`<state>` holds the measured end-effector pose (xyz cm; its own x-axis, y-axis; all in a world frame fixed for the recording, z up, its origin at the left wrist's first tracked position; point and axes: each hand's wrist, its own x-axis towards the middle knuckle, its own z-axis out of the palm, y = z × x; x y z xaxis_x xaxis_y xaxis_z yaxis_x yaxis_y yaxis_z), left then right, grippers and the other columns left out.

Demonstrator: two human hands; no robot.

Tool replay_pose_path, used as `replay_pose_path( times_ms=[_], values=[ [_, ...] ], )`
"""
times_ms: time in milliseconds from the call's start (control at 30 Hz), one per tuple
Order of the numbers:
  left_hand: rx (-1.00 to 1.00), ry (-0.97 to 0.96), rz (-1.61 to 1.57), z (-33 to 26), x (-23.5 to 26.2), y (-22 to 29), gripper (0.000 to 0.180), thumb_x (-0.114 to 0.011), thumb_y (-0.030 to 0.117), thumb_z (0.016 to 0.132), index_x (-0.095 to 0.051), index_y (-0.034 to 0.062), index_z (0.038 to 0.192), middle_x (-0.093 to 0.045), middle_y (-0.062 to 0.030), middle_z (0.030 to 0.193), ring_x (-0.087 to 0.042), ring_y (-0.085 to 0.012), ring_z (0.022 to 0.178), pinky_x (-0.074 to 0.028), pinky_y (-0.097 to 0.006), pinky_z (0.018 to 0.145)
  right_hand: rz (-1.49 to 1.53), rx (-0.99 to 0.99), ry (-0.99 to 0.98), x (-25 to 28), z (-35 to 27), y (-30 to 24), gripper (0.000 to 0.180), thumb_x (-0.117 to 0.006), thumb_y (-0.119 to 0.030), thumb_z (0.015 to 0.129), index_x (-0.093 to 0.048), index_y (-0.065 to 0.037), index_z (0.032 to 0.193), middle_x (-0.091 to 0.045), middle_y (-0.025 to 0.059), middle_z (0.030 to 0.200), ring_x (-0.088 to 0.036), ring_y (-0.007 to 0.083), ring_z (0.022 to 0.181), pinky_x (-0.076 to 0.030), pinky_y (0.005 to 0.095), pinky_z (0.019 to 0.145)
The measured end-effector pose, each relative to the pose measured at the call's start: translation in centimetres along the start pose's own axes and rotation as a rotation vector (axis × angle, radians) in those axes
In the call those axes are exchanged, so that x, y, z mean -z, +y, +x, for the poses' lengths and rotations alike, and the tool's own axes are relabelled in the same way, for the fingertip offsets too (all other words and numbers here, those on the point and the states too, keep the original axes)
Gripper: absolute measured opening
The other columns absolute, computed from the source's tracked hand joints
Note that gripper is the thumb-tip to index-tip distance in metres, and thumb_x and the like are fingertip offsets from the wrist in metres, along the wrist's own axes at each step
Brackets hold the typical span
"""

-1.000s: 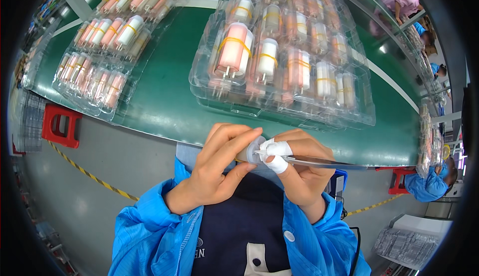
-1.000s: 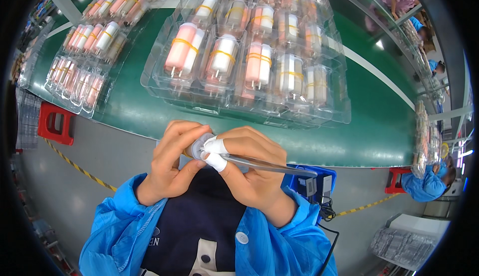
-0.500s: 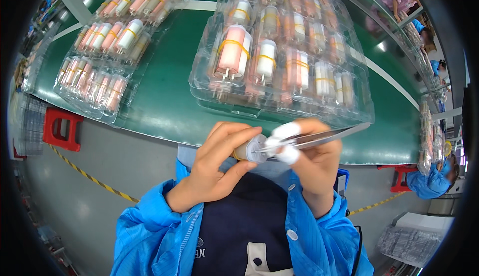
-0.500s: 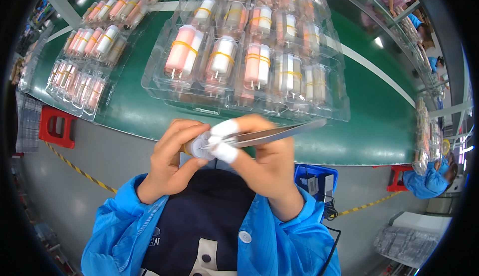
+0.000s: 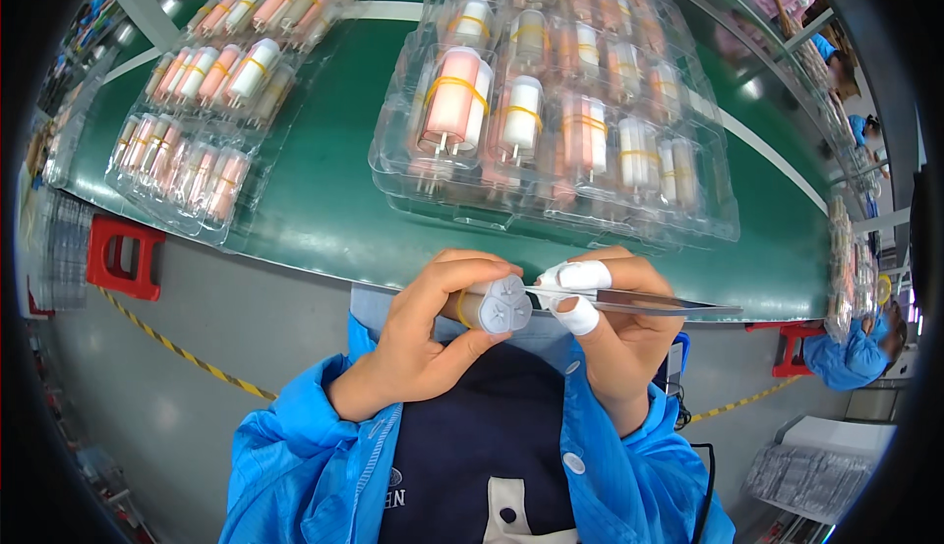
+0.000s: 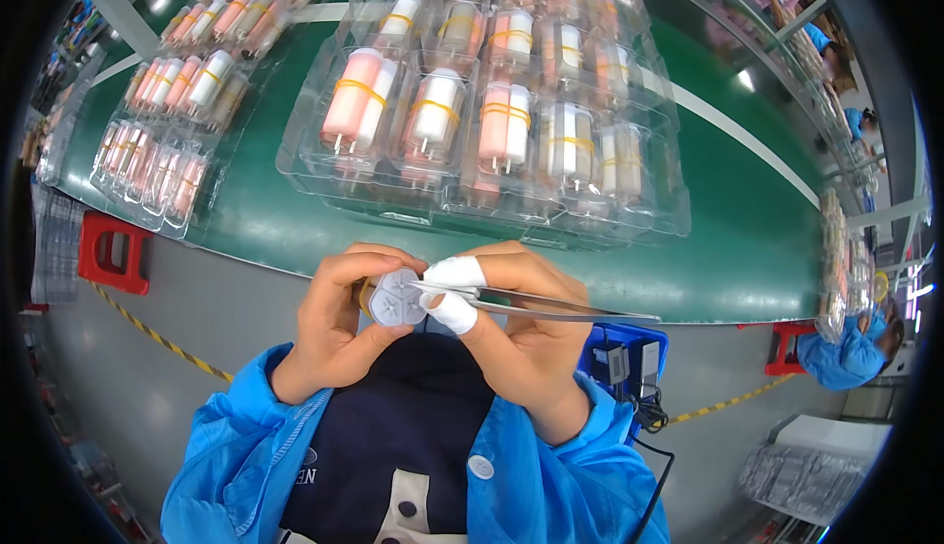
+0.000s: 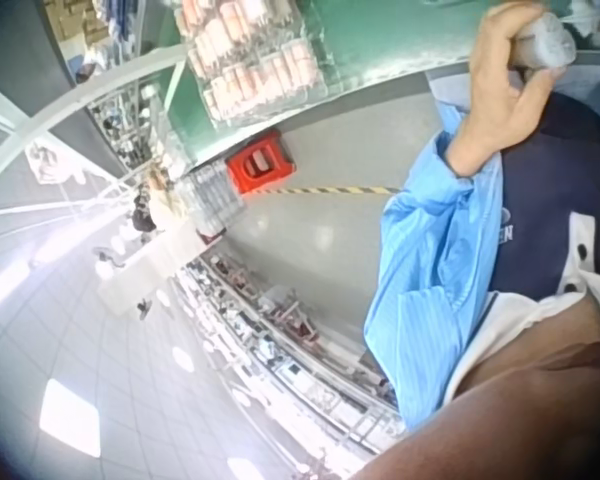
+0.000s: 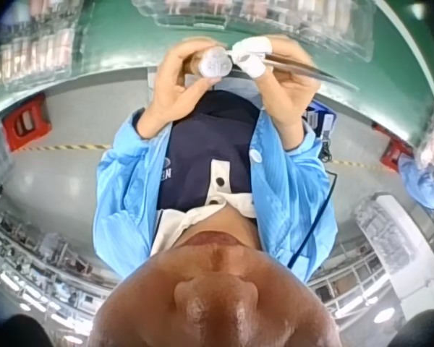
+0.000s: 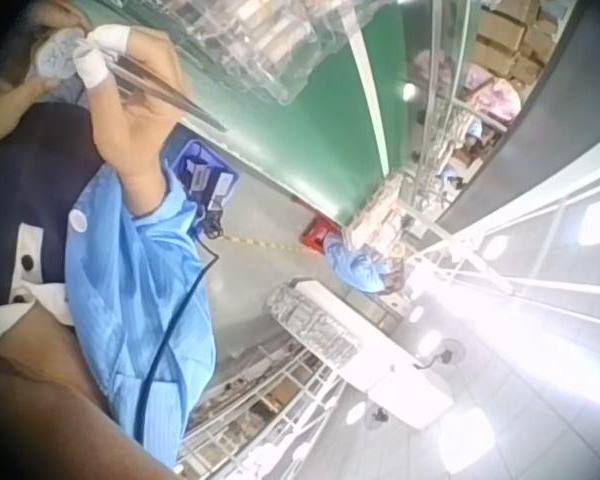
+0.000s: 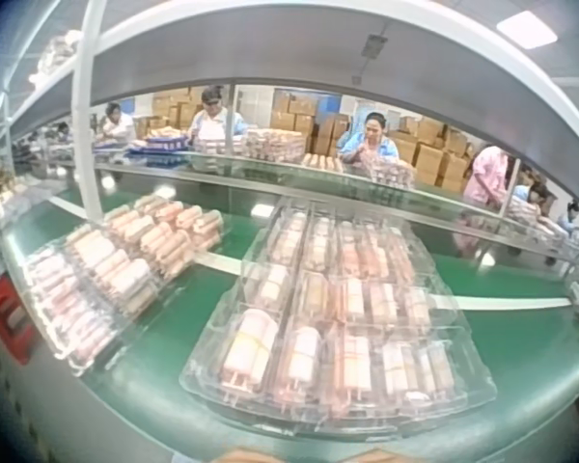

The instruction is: The person uses tweezers to insert small white components into the top of cylindrical objects. They pick up each cylinder from a clear plastic tray, perform the insertion, and place the item back into the tray. The process is repeated for multiple units.

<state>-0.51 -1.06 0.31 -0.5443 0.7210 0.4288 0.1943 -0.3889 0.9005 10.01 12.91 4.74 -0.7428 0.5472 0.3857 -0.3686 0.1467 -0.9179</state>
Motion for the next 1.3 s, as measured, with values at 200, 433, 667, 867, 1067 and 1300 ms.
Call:
replay_pose_path(
  times_ms=[200,433,667,867,1067,1300],
  values=[
    [-0.029,0.002,0.052,0.1,0.0,0.0,0.048,-0.071,-0.003,0.074,-0.052,0.0006,0.118,-0.06,-0.0168,0.113,-0.059,-0.0285,0.1,-0.048,-0.036,0.085,-0.04,0.002,-0.046,-0.2,0.0,0.2,0.019,-0.073,0.001,0.075,-0.067,0.002,0.093,-0.067,0.014,0.087,-0.065,0.0179,0.078,-0.051,0.027,0.068],
    [-0.031,-0.002,0.095,0.1,0.1,0.0,0.048,-0.071,-0.003,0.073,-0.053,0.0007,0.118,-0.06,-0.0171,0.111,-0.059,-0.0294,0.098,-0.048,-0.036,0.083,-0.09,0.06,-0.054,-0.3,0.3,0.3,0.017,-0.073,0.001,0.076,-0.067,0.002,0.092,-0.068,0.0147,0.086,-0.066,0.0189,0.077,-0.052,0.0273,0.067],
    [-0.056,-0.018,0.116,0.0,0.3,-0.1,0.049,-0.071,-0.004,0.071,-0.054,0.0003,0.117,-0.06,-0.0172,0.11,-0.059,-0.03,0.096,-0.048,-0.037,0.082,-0.081,0.077,-0.054,-0.3,0.1,0.4,0.016,-0.072,0.001,0.076,-0.068,0.002,0.091,-0.068,0.0151,0.084,-0.067,0.02,0.075,-0.053,0.0282,0.065],
    [-0.037,0.026,0.104,-0.1,0.0,0.0,0.05,-0.071,-0.004,0.07,-0.054,-0.0009,0.117,-0.061,-0.0178,0.109,-0.059,-0.0303,0.095,-0.048,-0.037,0.081,-0.177,0.144,-0.121,-0.2,0.6,0.4,0.015,-0.07,0.002,0.076,-0.067,0.002,0.091,-0.068,0.0149,0.082,-0.067,0.0216,0.074,-0.052,0.0286,0.063],
    [-0.169,0.008,0.291,0.5,0.4,0.2,0.05,-0.07,-0.008,0.065,-0.057,-0.0015,0.113,-0.06,-0.0187,0.108,-0.059,-0.0325,0.091,-0.047,-0.037,0.077,-0.221,0.12,-0.136,-0.5,0.9,0.0,0.013,-0.069,0.003,0.075,-0.066,0.001,0.088,-0.067,0.0126,0.078,-0.064,0.0201,0.068,-0.049,0.0278,0.059],
    [-0.311,-0.091,0.475,1.1,0.8,0.1,0.051,-0.066,-0.011,0.057,-0.059,-0.002,0.107,-0.061,-0.0195,0.103,-0.058,-0.0341,0.086,-0.047,-0.038,0.072,-0.359,-0.056,-0.367,0.4,2.6,-2.1,0.01,-0.066,0.002,0.074,-0.064,0.0,0.083,-0.062,0.0102,0.073,-0.059,0.0211,0.062,-0.044,0.0305,0.054]
  ],
)
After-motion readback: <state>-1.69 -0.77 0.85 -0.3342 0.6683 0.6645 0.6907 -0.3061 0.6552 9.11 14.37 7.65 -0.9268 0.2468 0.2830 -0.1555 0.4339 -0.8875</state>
